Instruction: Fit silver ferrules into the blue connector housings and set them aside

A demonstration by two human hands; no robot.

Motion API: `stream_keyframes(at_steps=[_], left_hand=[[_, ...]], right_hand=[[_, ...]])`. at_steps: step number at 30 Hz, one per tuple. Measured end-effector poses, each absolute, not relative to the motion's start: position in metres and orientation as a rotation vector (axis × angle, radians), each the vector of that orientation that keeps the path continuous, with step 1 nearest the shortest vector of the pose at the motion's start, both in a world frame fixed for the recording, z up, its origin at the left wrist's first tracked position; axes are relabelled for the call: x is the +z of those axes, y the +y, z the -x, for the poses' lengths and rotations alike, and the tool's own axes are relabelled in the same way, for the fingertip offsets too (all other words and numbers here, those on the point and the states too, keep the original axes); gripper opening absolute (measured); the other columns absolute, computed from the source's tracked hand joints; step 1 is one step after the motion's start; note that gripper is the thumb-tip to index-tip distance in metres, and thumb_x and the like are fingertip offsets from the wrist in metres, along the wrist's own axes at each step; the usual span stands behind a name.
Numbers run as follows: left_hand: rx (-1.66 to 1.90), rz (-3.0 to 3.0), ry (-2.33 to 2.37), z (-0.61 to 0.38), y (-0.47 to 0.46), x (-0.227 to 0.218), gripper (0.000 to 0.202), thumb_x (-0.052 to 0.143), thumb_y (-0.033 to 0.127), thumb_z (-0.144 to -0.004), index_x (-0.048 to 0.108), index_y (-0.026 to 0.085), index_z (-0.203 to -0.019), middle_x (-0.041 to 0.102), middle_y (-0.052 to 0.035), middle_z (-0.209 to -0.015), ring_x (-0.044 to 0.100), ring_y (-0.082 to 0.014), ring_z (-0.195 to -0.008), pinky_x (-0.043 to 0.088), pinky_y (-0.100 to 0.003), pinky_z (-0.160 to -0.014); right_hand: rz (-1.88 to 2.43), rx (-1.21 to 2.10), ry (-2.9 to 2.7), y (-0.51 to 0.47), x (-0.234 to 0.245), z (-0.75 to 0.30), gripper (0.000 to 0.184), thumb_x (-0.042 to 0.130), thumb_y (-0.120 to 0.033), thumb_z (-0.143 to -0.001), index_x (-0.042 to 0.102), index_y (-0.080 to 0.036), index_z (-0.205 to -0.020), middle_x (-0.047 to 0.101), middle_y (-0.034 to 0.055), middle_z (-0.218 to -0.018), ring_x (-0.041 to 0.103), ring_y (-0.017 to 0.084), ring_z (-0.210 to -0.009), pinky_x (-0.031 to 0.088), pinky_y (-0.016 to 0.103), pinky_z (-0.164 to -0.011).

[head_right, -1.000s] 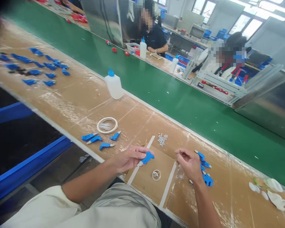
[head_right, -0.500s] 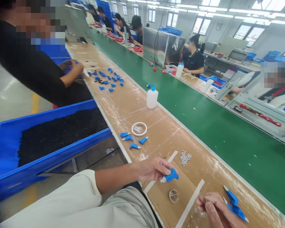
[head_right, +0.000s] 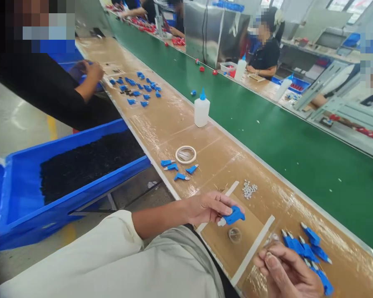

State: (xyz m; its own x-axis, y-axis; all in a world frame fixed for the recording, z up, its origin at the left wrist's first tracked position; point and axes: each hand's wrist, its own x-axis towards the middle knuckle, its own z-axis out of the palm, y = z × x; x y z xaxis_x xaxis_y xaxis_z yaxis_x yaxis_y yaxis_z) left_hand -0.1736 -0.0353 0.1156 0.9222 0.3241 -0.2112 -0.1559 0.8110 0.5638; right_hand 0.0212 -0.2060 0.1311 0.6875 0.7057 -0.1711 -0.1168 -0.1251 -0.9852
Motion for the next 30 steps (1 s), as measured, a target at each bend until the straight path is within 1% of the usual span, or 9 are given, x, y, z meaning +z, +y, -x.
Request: stream_keyframes(at_steps=[5, 9, 12, 15, 18, 20, 23, 26, 30], left_hand=[[0.273, -0.516, 0.311, 0.174, -0.041, 0.113, 0.052, 0.095, 0.035, -0.058, 0.078, 0.01, -0.1, 0.069, -0.0057, -0.087, 0.056, -0.0055, -0.064, 0.039, -0.018, -0.054], [0.3, -0.479, 0.307, 0.171, -0.048, 0.108, 0.055, 0.095, 0.037, -0.058, 0.078, 0.01, -0.103, 0.067, -0.0041, -0.085, 0.057, -0.0049, -0.064, 0.043, -0.017, -0.058], [0.317, -0.468, 0.287, 0.169, -0.053, 0.105, 0.055, 0.095, 0.037, -0.058, 0.078, 0.011, -0.104, 0.067, -0.0034, -0.083, 0.056, -0.005, -0.063, 0.043, -0.017, -0.057], [0.345, -0.476, 0.275, 0.169, -0.056, 0.104, 0.054, 0.095, 0.038, -0.058, 0.078, 0.012, -0.103, 0.069, -0.0049, -0.086, 0.057, -0.0064, -0.064, 0.042, -0.018, -0.056], [0.375, -0.513, 0.271, 0.17, -0.059, 0.106, 0.053, 0.094, 0.038, -0.06, 0.078, 0.014, -0.104, 0.071, -0.0065, -0.091, 0.058, -0.008, -0.067, 0.042, -0.019, -0.058], [0.395, -0.542, 0.27, 0.17, -0.059, 0.108, 0.052, 0.094, 0.039, -0.061, 0.079, 0.015, -0.105, 0.071, -0.007, -0.091, 0.06, -0.0098, -0.072, 0.043, -0.02, -0.061], [0.438, -0.579, 0.267, 0.17, -0.059, 0.108, 0.051, 0.094, 0.04, -0.062, 0.079, 0.016, -0.105, 0.072, -0.007, -0.091, 0.062, -0.0117, -0.079, 0.045, -0.022, -0.071], [0.461, -0.616, 0.261, 0.169, -0.06, 0.107, 0.048, 0.093, 0.04, -0.062, 0.08, 0.018, -0.103, 0.072, -0.006, -0.09, 0.063, -0.012, -0.08, 0.046, -0.023, -0.077], [0.472, -0.644, 0.263, 0.17, -0.06, 0.105, 0.048, 0.093, 0.041, -0.062, 0.08, 0.018, -0.103, 0.072, -0.0056, -0.088, 0.064, -0.0134, -0.081, 0.047, -0.025, -0.082]], right_hand=[[1.523, 0.844, -0.519, -0.2, 0.143, 0.011, 0.032, 0.099, -0.034, -0.049, 0.077, -0.018, -0.067, 0.073, 0.0077, -0.065, 0.07, 0.019, -0.05, 0.059, 0.021, -0.045], [1.464, 0.893, -0.619, -0.194, 0.145, 0.028, 0.028, 0.095, -0.038, -0.059, 0.08, -0.018, -0.072, 0.074, 0.0091, -0.065, 0.071, 0.019, -0.051, 0.06, 0.021, -0.046], [1.43, 0.871, -0.654, -0.188, 0.144, 0.037, 0.026, 0.093, -0.039, -0.064, 0.08, -0.018, -0.073, 0.075, 0.0094, -0.065, 0.071, 0.019, -0.051, 0.06, 0.021, -0.047], [1.42, 0.84, -0.668, -0.185, 0.141, 0.042, 0.025, 0.091, -0.039, -0.067, 0.08, -0.018, -0.075, 0.075, 0.0094, -0.066, 0.071, 0.019, -0.051, 0.06, 0.022, -0.048], [1.431, 0.801, -0.716, -0.184, 0.139, 0.047, 0.019, 0.087, -0.035, -0.074, 0.079, -0.018, -0.079, 0.075, 0.0082, -0.07, 0.072, 0.018, -0.058, 0.061, 0.022, -0.053], [1.43, 0.774, -0.763, -0.184, 0.138, 0.05, 0.014, 0.082, -0.033, -0.08, 0.079, -0.02, -0.082, 0.074, 0.0065, -0.073, 0.072, 0.017, -0.063, 0.061, 0.022, -0.057], [1.429, 0.734, -0.835, -0.184, 0.137, 0.053, 0.009, 0.077, -0.03, -0.085, 0.077, -0.021, -0.085, 0.069, 0.0044, -0.076, 0.069, 0.016, -0.068, 0.058, 0.023, -0.057], [1.455, 0.674, -0.882, -0.185, 0.135, 0.055, 0.006, 0.075, -0.027, -0.086, 0.077, -0.021, -0.085, 0.065, 0.0038, -0.079, 0.065, 0.015, -0.069, 0.055, 0.024, -0.055], [1.512, 0.611, -0.935, -0.186, 0.134, 0.056, 0.006, 0.075, -0.026, -0.086, 0.075, -0.021, -0.083, 0.062, 0.0025, -0.078, 0.06, 0.013, -0.065, 0.052, 0.024, -0.054]])
